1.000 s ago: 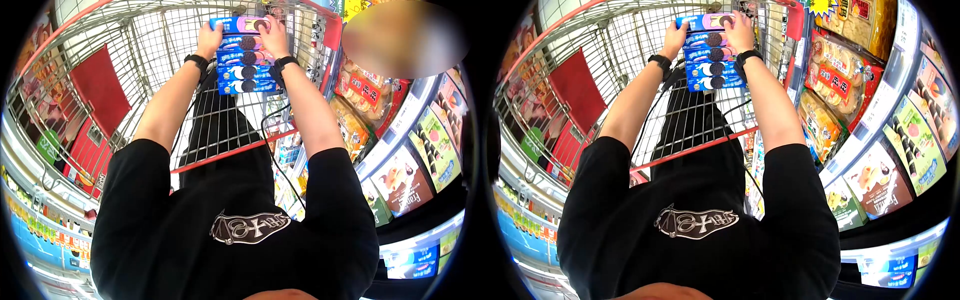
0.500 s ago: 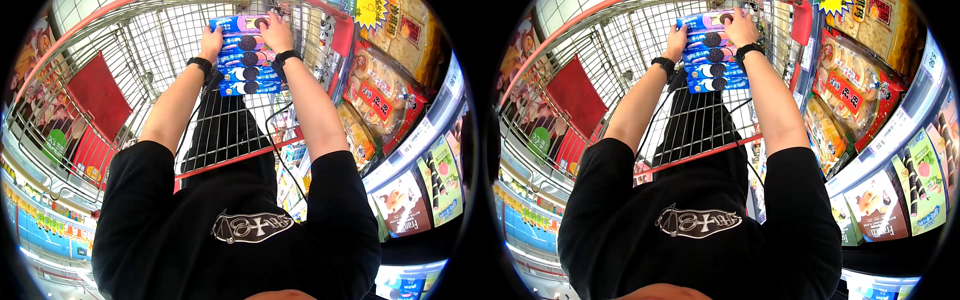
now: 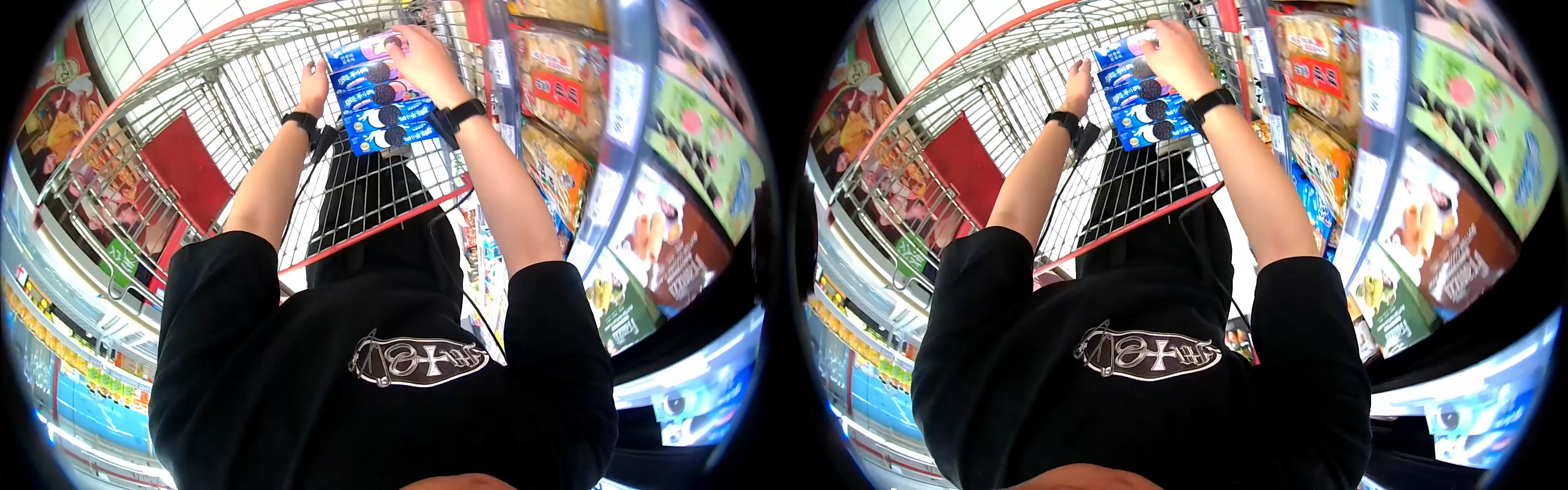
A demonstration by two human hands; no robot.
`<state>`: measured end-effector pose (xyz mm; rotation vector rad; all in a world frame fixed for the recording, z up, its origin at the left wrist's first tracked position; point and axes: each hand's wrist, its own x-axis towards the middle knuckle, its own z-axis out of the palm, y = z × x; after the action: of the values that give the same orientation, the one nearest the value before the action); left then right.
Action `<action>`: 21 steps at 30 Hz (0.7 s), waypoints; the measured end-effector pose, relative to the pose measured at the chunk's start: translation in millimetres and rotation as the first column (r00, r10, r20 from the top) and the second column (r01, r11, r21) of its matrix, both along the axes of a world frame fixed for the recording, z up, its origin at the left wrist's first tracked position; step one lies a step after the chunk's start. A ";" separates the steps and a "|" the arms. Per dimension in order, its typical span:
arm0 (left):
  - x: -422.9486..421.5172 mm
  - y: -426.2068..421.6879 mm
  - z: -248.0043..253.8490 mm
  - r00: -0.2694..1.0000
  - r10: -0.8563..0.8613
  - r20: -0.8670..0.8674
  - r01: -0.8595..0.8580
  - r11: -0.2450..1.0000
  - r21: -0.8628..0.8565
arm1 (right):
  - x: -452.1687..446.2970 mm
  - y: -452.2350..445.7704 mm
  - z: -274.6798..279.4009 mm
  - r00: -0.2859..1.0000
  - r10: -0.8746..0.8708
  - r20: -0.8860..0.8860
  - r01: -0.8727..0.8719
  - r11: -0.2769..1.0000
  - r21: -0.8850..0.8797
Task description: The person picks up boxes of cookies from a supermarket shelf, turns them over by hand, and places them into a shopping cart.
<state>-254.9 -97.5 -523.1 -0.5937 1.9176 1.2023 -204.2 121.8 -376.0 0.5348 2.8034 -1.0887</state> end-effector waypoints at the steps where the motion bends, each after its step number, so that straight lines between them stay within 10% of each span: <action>1: 3.0 -0.3 18.2 1.000 -0.011 -0.026 0.011 1.000 0.012 | 5.2 0.7 27.0 0.996 -0.049 -0.070 0.041 0.993 -0.108; 7: 31.7 1.4 117.6 0.976 -0.138 -0.171 0.147 0.988 0.041 | 93.5 7.0 190.7 0.948 -0.220 -0.229 0.119 0.915 -0.385; 13: 91.8 54.4 307.5 0.890 -0.015 -0.456 0.272 0.821 0.503 | 241.0 8.8 299.2 0.850 -0.450 -0.273 0.233 0.787 -0.571; 18: 181.5 103.0 425.0 0.510 -0.049 -0.859 0.721 0.569 0.396 | 361.9 -6.6 368.1 0.702 -0.616 -0.358 0.159 0.625 -0.764; 21: 228.4 135.6 495.3 0.124 0.201 -0.972 0.964 0.209 0.167 | 417.6 -21.8 408.3 0.575 -0.678 -0.458 0.238 0.674 -0.699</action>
<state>-26.4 38.0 -27.8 1.8220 1.3841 1.9207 213.4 99.9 32.2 1.0380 2.5905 -2.6603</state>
